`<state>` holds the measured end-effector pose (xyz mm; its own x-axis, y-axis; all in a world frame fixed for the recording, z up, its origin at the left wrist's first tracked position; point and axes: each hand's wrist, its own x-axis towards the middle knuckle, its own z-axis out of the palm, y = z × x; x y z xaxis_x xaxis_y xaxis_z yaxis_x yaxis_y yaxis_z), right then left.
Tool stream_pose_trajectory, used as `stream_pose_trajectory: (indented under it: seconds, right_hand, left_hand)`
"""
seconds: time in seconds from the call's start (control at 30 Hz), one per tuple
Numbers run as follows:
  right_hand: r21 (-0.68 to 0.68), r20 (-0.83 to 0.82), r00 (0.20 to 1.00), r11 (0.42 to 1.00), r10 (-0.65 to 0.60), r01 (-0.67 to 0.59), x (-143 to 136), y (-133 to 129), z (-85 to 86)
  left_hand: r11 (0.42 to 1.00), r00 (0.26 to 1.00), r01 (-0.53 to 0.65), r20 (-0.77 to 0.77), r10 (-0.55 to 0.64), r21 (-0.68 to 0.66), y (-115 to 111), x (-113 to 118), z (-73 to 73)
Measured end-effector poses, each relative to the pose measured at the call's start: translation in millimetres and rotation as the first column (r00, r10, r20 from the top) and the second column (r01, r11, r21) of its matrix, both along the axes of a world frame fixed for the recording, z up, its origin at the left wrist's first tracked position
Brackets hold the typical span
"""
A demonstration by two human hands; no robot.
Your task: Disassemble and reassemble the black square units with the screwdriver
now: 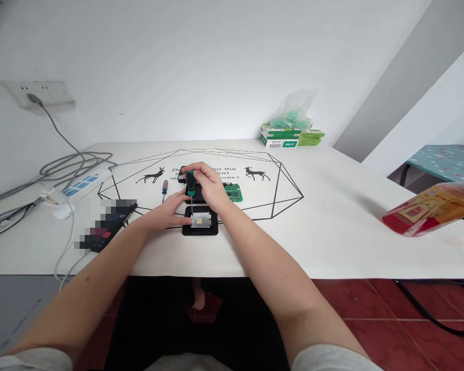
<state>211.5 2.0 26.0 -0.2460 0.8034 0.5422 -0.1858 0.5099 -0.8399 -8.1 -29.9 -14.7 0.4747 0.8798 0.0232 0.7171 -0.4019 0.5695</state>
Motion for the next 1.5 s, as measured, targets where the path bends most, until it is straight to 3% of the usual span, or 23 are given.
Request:
stream_pose_trajectory:
  seconds: [0.23, 0.43, 0.5, 0.6, 0.73, 0.83, 1.0, 1.23, 1.33, 1.5]
  right_hand:
    - [-0.085, -0.07, 0.989, 0.987, 0.131, -0.136, -6.0, -6.4, -0.4]
    - [-0.035, 0.004, 0.987, 0.987, 0.158, -0.157, -5.9, -6.6, -3.1]
    - [0.028, 0.083, 0.991, 0.994, 0.105, -0.108, -4.3, -4.3, -3.7]
    - [0.188, 0.185, 0.979, 0.981, -0.079, 0.043, -0.9, -0.6, -3.3]
    - [0.278, 0.182, 0.966, 0.952, -0.184, 0.129, 1.5, -0.8, -0.5]
    - [0.241, 0.12, 0.979, 0.961, -0.166, 0.134, 0.2, -3.9, 2.2]
    - [0.042, -0.008, 0.997, 0.996, -0.08, 0.08, -5.9, -8.9, 3.3]
    - [-0.08, -0.068, 0.995, 0.994, 0.072, -0.077, -11.8, -12.9, -1.4]
    - [0.003, 0.017, 0.999, 0.999, 0.033, -0.033, -7.9, -8.7, -3.3]
    - [0.244, 0.166, 0.972, 0.962, -0.167, 0.124, 0.3, -1.4, -2.4]
  left_hand:
    - [1.0, 1.0, 0.013, 0.0, -0.013, 0.012, 0.1, 0.3, -0.7]
    - [1.0, 1.0, 0.007, -0.008, -0.007, 0.003, 0.5, -0.3, -0.8]
    - [1.0, 1.0, 0.007, -0.015, -0.007, 0.001, 0.3, -0.3, 0.1]
    - [1.0, 0.999, 0.005, -0.032, -0.005, -0.006, -0.3, -0.1, 1.8]
    - [1.0, 0.999, 0.0, -0.053, -0.001, -0.013, -0.5, -0.4, 2.1]
    - [1.0, 0.999, 0.003, -0.05, -0.003, -0.005, 0.2, -1.4, -0.1]
    - [1.0, 1.0, 0.004, -0.014, -0.003, 0.015, 2.6, -2.8, -4.6]
    - [0.999, 1.0, 0.021, 0.004, -0.021, 0.033, 4.2, -3.6, -6.7]
    - [1.0, 1.0, -0.002, -0.024, 0.002, 0.009, 3.1, -3.4, -6.0]
    - [1.0, 0.999, -0.004, -0.034, 0.004, -0.002, 1.5, -2.2, -3.0]
